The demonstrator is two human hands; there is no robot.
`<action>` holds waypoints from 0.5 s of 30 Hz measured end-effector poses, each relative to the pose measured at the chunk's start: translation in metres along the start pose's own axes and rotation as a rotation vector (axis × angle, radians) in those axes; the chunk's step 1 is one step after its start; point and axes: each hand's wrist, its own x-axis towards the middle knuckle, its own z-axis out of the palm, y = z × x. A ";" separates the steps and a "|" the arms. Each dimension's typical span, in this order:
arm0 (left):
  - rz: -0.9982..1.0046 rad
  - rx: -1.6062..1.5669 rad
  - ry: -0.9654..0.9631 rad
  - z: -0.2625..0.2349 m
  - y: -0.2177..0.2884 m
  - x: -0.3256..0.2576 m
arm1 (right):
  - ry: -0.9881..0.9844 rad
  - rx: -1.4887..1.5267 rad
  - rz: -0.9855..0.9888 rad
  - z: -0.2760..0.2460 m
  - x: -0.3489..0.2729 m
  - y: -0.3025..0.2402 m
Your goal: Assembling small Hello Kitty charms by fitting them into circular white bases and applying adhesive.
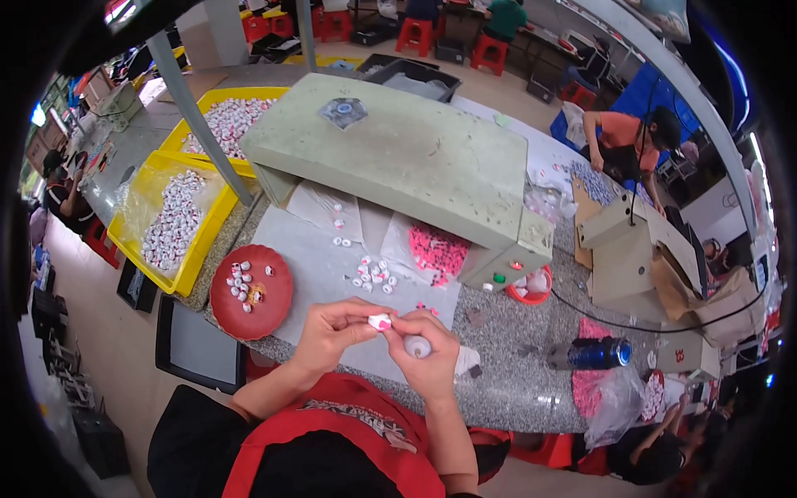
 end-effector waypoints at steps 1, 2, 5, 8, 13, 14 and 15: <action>0.026 0.013 0.003 -0.001 -0.001 0.001 | -0.010 0.046 0.025 0.000 0.000 0.001; 0.008 -0.014 0.012 -0.001 -0.003 0.000 | 0.005 0.034 0.042 -0.002 -0.002 0.001; 0.013 -0.022 -0.008 0.001 -0.005 0.000 | -0.021 0.078 0.054 -0.006 -0.003 -0.001; 0.031 -0.011 -0.016 0.003 -0.008 -0.005 | -0.027 0.051 0.022 -0.006 -0.009 -0.004; 0.069 0.000 0.009 0.009 -0.012 -0.009 | -0.009 0.126 0.107 -0.006 -0.019 -0.002; 0.057 -0.009 0.030 0.009 -0.014 -0.008 | -0.008 0.127 0.105 -0.005 -0.019 0.003; 0.058 -0.009 0.027 0.007 -0.017 -0.006 | -0.007 0.109 0.128 -0.004 -0.017 0.009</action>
